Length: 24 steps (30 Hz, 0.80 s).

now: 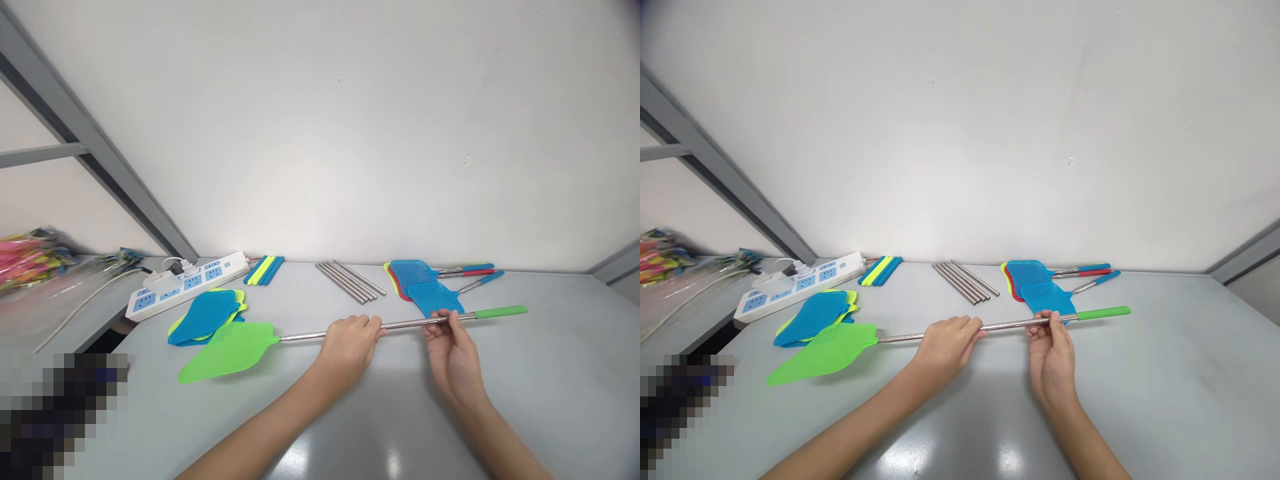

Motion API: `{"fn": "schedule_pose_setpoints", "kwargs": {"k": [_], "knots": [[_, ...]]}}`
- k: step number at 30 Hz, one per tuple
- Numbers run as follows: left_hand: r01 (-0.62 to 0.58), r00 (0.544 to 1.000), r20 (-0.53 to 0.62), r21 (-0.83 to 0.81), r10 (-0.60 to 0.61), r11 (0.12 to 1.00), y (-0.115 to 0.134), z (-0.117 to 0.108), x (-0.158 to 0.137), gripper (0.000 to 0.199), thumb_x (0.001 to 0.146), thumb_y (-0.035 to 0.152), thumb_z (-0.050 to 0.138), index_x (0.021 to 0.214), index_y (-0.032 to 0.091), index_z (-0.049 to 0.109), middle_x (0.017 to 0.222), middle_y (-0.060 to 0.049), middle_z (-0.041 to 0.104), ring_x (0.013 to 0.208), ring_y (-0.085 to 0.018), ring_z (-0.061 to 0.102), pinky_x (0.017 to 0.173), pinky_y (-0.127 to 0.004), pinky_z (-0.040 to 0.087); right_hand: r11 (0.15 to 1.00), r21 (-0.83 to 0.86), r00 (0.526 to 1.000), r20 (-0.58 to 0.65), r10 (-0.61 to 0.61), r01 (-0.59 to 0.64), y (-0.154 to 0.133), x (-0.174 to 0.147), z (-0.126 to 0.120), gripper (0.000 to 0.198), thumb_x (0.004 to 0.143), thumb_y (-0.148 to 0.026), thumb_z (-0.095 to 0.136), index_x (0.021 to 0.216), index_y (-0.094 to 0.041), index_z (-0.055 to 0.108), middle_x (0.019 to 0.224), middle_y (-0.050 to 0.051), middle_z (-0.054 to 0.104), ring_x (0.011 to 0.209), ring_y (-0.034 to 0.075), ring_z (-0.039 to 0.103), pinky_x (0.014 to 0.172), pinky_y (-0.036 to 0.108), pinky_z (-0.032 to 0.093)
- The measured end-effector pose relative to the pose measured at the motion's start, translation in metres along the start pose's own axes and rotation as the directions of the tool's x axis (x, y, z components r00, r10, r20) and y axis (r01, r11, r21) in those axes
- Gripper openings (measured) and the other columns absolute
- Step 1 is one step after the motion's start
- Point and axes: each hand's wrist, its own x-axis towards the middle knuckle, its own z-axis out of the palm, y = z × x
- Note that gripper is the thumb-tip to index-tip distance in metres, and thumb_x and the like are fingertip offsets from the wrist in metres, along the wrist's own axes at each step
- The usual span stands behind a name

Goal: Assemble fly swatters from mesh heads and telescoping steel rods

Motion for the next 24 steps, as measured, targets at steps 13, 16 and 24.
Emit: {"fn": "schedule_pose_setpoints", "kwargs": {"k": [13,16,24], "knots": [[-0.199,0.976,-0.091,0.003,0.198,0.980,0.005,-0.001,-0.003,0.019,0.088,0.025,0.029,0.082,0.019,0.046,0.075,-0.001,0.053,0.070,-0.016,0.049,0.062,-0.029,0.034,0.873,-0.250,0.853,0.223,0.472,-0.418,0.006,-0.026,0.007,0.022,0.076,-0.038,0.049,0.067,-0.018,0.049,0.049,-0.004,0.040,0.042,0.007,0.035,0.044,0.020,0.030],[-0.141,0.988,-0.050,0.041,0.143,0.989,-0.007,-0.009,-0.001,0.023,0.088,0.027,0.028,0.079,0.018,0.047,0.075,-0.001,0.054,0.068,-0.017,0.050,0.061,-0.029,0.033,0.899,-0.236,0.895,0.173,0.412,-0.368,0.002,-0.018,0.005,0.023,0.075,-0.039,0.049,0.066,-0.017,0.049,0.046,-0.004,0.041,0.041,0.008,0.036,0.042,0.020,0.029],[-0.177,0.984,0.042,0.028,0.175,0.984,-0.015,-0.022,-0.005,0.027,0.089,0.028,0.027,0.076,0.018,0.048,0.071,0.000,0.056,0.060,-0.015,0.052,0.052,-0.026,0.032,0.924,-0.192,0.929,0.108,0.355,-0.331,-0.002,-0.012,0.002,0.027,0.074,-0.037,0.050,0.057,-0.017,0.047,0.040,-0.005,0.037,0.035,0.007,0.032,0.038,0.020,0.025]]}}
